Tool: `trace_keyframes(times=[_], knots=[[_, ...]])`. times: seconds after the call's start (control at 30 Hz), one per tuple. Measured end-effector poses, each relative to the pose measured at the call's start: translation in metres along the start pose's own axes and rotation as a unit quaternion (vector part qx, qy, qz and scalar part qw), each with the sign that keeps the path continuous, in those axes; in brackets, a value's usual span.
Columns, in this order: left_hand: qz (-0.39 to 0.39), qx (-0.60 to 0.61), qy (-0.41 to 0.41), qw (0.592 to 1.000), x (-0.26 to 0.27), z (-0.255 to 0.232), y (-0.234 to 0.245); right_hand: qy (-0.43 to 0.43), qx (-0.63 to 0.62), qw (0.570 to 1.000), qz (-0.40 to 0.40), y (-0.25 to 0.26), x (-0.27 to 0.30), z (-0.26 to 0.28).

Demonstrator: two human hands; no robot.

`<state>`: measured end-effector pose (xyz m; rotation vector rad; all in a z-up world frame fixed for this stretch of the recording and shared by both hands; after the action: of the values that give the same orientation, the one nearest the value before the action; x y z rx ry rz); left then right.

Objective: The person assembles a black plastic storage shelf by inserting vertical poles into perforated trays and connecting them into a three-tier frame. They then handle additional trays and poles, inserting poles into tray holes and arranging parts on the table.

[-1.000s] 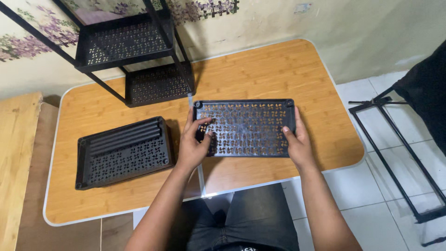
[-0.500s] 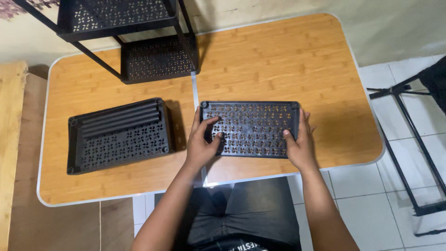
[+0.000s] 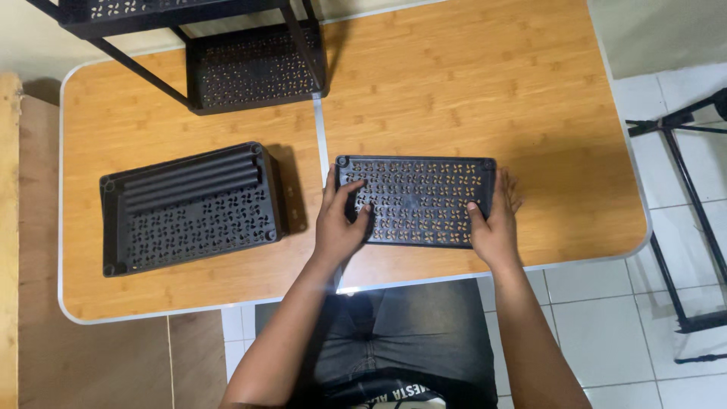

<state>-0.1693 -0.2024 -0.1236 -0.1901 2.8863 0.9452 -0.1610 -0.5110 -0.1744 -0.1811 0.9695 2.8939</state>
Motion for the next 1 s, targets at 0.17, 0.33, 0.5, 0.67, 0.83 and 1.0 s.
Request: trace_keyframes(times=[0.17, 0.33, 0.5, 0.67, 0.83, 1.0], knots=[[0.001, -0.022, -0.005, 1.0, 0.002, 0.003, -0.002, -0.033, 0.014, 0.999, 0.006, -0.005, 0.0, -0.008], [0.008, -0.048, -0.01, 0.999, 0.003, 0.001, -0.002, -0.039, 0.06, 0.997, 0.012, -0.003, -0.003, 0.005], [0.025, -0.163, -0.005, 0.986, 0.002, -0.001, -0.004, 0.003, 0.152, 0.988, -0.008, 0.0, -0.005, 0.023], [0.021, -0.157, -0.02, 0.987, 0.004, 0.004, -0.006, -0.026, 0.156, 0.987, 0.003, -0.001, -0.005, 0.025], [0.03, -0.136, -0.019, 0.99, 0.002, 0.006, -0.004, -0.007, 0.148, 0.989, 0.0, 0.0, -0.005, 0.018], [0.033, -0.044, -0.024, 0.998, 0.002, -0.006, 0.011, -0.015, 0.116, 0.993, 0.007, 0.005, -0.011, 0.015]])
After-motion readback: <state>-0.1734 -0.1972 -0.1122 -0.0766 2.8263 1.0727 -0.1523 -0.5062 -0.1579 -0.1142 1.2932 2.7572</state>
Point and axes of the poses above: each hand's wrist, its own x-axis away from the middle knuckle, its own y-axis out of the back of the hand, z = x × y, the point moved 3 cm from there along -x, towards the middle knuckle, and after that the axes turned 4 degrees about -x, right-handed, at the moved point
